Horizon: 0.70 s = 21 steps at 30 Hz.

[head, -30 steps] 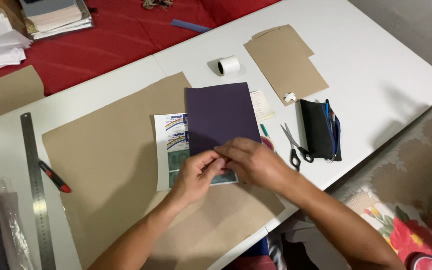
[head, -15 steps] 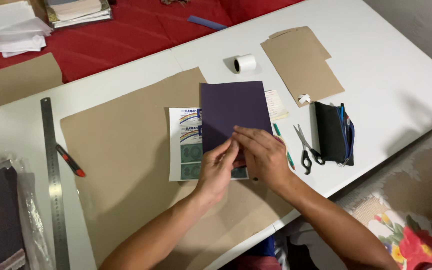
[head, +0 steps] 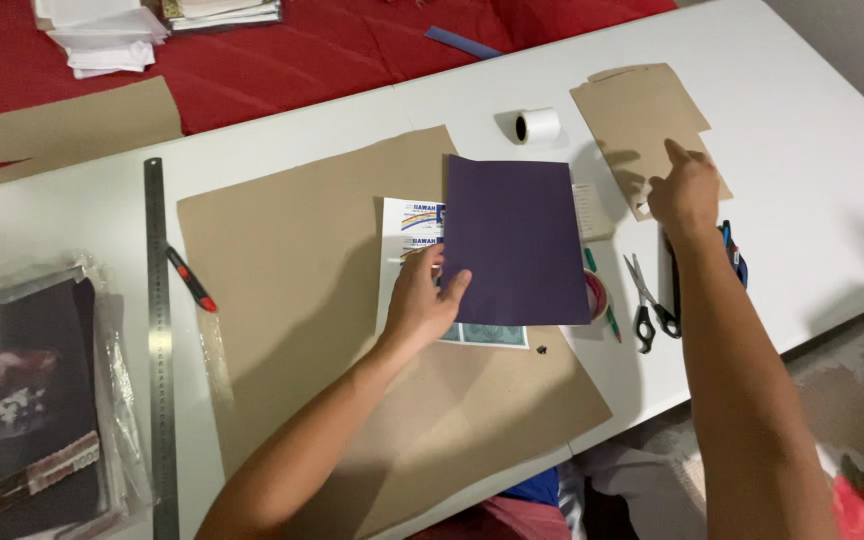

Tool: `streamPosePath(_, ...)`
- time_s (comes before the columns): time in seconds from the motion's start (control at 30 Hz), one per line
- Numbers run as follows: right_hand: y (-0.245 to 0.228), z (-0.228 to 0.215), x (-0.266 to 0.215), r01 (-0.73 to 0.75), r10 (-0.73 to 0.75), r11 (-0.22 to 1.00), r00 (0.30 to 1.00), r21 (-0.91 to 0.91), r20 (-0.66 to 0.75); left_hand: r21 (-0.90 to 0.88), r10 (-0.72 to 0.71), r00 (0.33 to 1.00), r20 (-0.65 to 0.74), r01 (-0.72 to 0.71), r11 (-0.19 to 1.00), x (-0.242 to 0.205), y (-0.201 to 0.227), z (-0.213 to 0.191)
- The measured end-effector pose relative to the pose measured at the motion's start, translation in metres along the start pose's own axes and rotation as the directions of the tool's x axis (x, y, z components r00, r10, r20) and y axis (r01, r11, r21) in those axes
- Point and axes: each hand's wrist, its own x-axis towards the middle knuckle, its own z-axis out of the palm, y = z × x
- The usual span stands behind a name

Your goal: The person organizes various printed materials, stickers, and fabric pieces in a workshop, checking a small notebook for information and placing items into clear plastic sleeves.

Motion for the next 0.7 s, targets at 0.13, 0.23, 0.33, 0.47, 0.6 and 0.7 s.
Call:
streamPosePath(0.13,-0.065,-0.034,-0.027,0.028,-0.028,0.999,0.999,-0.018,-0.024,0.12,-0.174,0.982,0.07,0.165,0.979,0.027,0.005,-0.004)
streamPosePath(0.23,-0.135,-0.072,-0.063,-0.196,0.085,0.956,0.899,0.219,0.43,0.118,-0.276,0.961,0.027,0.271,0.955,0.05,-0.008,0.011)
streamPosePath(0.33,-0.155,-0.072,-0.08,-0.189,0.078,0.972,0.821,0.141,0.565,-0.016,-0.415,0.91,-0.015,0.415,0.91,0.073,-0.033,0.028)
streamPosePath(0.47,-0.176,-0.101,-0.101,-0.244,-0.062,0.767,0.892,0.593,0.448,-0.193,-0.249,0.965,-0.079,0.23,0.954,0.05,-0.017,-0.045)
streamPosePath(0.6,-0.182,-0.136,-0.122,-0.093,-0.154,0.796,0.925,0.598,0.349,-0.162,-0.154,0.963,-0.221,0.119,0.98,-0.028,-0.021,-0.217)
streamPosePath(0.7,-0.172,-0.132,-0.146,0.191,-0.42,0.846,0.813,0.497,0.403,-0.139,-0.462,0.791,-0.402,0.446,0.884,-0.098,-0.006,-0.331)
